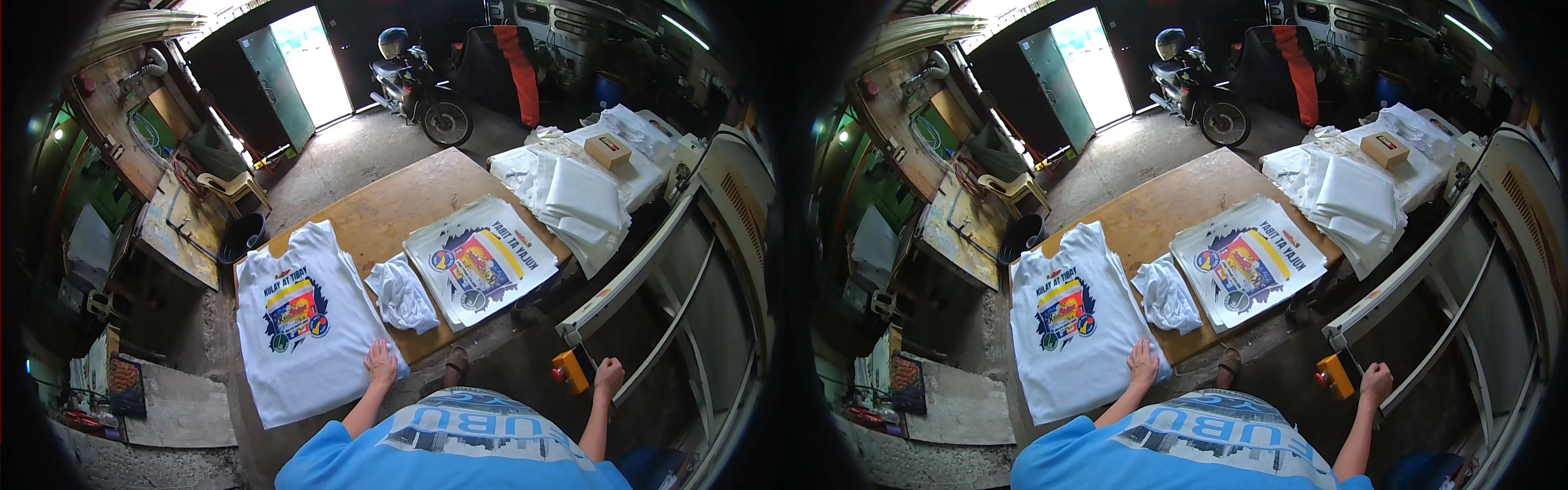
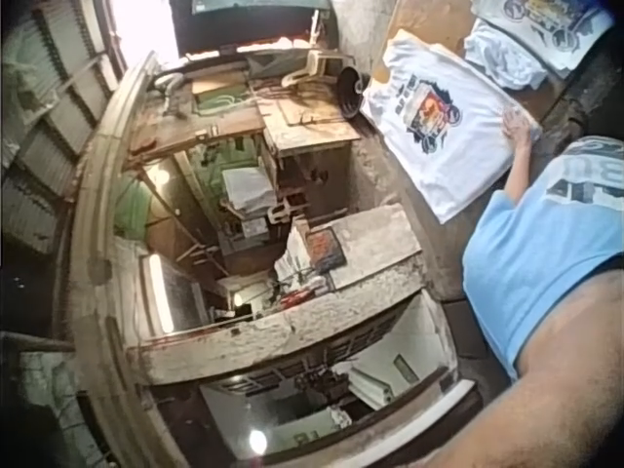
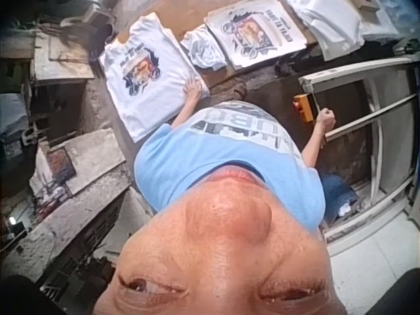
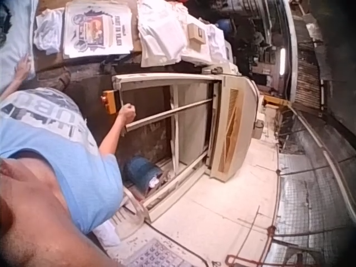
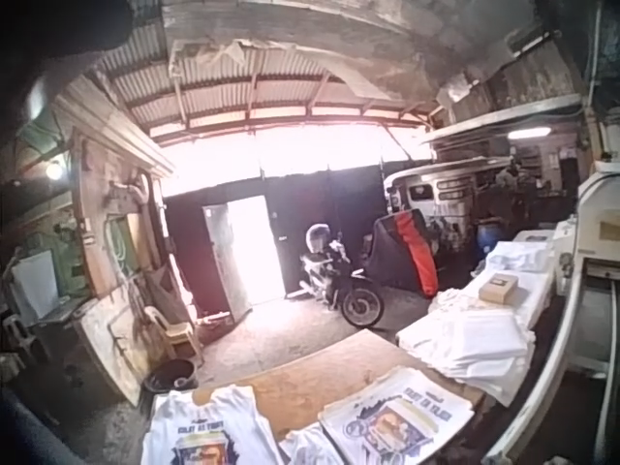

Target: Manually operating a screen printing press to apply heat transfers to white t-shirts.

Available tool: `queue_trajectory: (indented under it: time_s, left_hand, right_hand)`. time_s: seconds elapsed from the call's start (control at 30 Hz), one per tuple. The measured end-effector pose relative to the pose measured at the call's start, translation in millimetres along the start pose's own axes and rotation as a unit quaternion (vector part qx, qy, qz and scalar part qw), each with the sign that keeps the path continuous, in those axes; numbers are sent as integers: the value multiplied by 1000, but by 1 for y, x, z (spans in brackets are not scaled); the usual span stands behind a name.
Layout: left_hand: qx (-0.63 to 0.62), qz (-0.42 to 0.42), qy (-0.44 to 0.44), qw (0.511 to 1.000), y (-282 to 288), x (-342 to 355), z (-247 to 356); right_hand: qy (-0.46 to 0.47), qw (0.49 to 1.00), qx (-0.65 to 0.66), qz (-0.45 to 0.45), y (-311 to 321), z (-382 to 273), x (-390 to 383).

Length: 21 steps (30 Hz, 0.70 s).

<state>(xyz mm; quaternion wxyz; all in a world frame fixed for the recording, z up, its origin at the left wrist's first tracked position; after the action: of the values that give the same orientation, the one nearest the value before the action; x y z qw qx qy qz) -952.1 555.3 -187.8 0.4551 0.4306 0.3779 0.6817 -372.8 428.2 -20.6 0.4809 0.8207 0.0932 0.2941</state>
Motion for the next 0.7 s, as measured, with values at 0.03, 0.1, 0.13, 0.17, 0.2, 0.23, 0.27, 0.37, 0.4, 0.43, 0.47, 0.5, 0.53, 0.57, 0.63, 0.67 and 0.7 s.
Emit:
queue_trajectory:
  time_s: [0.03,0.1,0.13,0.17,0.2,0.23,0.27,0.37,0.4,0.43,0.47,0.5,0.53,0.57,0.63,0.67,0.7]
  left_hand:
    - [1,0,1,1000,2,-9,2]
    - [-7,15,-19,1000,8,-25,10]
    - [2,33,-38,999,14,-33,17]
    - [2,31,-35,999,16,-39,20]
    - [-10,25,-32,999,18,-44,24]
    - [-20,19,-27,999,21,-49,27]
    - [-18,24,-42,999,26,-53,33]
    - [-5,39,-50,998,27,-60,34]
    - [-3,48,-53,997,27,-60,33]
    - [-1,47,-48,998,25,-60,32]
    - [-13,50,-29,998,26,-57,32]
    - [-26,53,-10,998,27,-53,31]
    - [-23,51,-6,998,28,-48,29]
    - [0,19,-6,1000,23,-42,29]
    - [24,-15,-2,1000,17,-35,24]
    - [28,14,-18,999,19,-31,22]
    - [33,44,-36,998,22,-27,20]
  right_hand:
    - [-4,1000,0,-2,5,-3,-1]
    - [12,1000,-10,7,3,-2,-2]
    - [14,1000,-7,7,4,-3,-3]
    - [16,1000,-4,6,5,-3,-3]
    - [10,1000,-3,0,7,-3,-4]
    - [13,1000,-4,-2,7,-3,-4]
    - [16,1000,-9,1,7,-3,-5]
    - [24,1000,-10,-2,8,-4,-5]
    - [23,1000,-9,-1,8,-3,-5]
    - [24,1000,-8,0,6,-3,-5]
    - [28,1000,-11,-1,6,-3,-5]
    - [31,999,-12,-4,6,-3,-5]
    - [29,999,-12,-5,6,-5,-4]
    - [27,1000,-13,-5,8,-4,-4]
    - [34,999,-16,-6,4,-2,-5]
    - [36,999,-18,-4,5,-4,-5]
    - [37,999,-19,-1,6,-5,-6]
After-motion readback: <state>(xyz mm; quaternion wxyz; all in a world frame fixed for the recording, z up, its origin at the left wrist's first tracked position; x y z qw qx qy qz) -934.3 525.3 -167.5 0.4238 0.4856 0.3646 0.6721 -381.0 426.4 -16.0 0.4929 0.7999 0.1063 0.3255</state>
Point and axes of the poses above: each hand's wrist, its own x-axis towards the middle knuckle, its own y-axis out of the back of the hand, z = x × y, the point moved 7 cm from there along x, towards the middle knuckle, and after that the axes turned 14 degrees about z, right-handed, at the moved point
